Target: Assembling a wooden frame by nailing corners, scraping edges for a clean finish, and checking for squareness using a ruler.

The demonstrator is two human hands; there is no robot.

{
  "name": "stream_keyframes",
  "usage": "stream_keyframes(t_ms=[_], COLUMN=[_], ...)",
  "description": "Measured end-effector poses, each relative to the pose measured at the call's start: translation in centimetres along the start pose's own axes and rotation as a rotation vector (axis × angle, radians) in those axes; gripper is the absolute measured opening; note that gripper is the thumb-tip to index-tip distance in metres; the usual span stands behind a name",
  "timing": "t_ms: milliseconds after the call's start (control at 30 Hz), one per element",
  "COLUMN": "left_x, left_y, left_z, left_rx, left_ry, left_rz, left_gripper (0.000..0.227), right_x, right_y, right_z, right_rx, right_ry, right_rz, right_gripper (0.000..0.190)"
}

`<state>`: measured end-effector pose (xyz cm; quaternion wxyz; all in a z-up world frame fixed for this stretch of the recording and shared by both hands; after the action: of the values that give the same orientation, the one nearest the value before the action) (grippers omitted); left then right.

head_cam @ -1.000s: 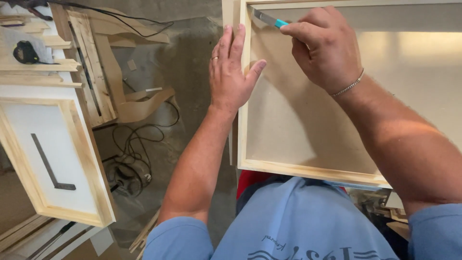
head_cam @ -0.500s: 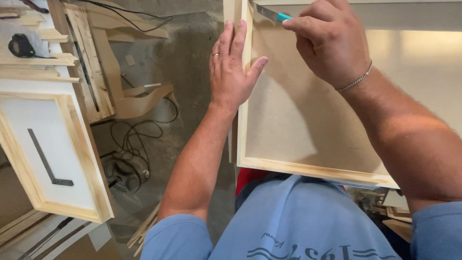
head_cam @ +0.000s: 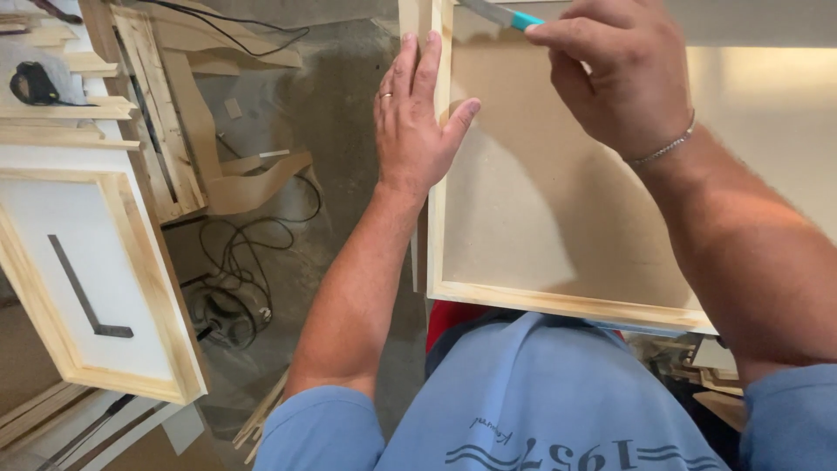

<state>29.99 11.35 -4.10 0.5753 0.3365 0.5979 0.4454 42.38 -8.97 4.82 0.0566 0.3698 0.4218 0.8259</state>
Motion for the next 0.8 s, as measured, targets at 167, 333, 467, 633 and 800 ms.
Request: stream_keyframes(t_ms=[167,333,467,633,800], left_x=[0.1,-0.1,-0.3,0.7,0.0], left_y=[-0.1,0.3,0.7,0.6,1.1], left_z=[0.0,0.1,0.2,-0.2,0.6], left_rx=[0.005,0.008,0.001,-0.018,-0.203], left_ry=[-0.006,-0.004,-0.009,-0.051,-0.215], left_rz=[0.015,-0.018,-0.018,-0.008,-0.033], left_gripper=[0.092,0.089,0.088,0.087,0.083], right_x=[-0.7,-0.7,-1.2,-2.3,-1.6], right_y=[2.7,1.3,-0.5,-3.4,-1.1], right_z=[-2.8,-6.5,-7.8,-9.1,-12.0], right_rx=[-0.049,-0.038,0.004,-0.064,-0.23], right_ry=[-0.338,-0.797,-0.904,-0.964,-0.903], right_rz=[0.336,0.623,0.704,0.876,1.017], right_gripper=[0.031,0.023,0.024,0.022,0.028])
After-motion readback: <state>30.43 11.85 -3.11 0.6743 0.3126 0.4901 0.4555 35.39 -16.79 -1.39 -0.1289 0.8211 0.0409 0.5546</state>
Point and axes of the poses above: each hand's wrist, its own z-axis towards the middle knuckle, its own y-axis out of the back of the hand, x = y × z, the point moved 5 cm from there along z, towards the middle knuckle, and after that the axes turned 12 degrees about -y, right-handed, at the moved point
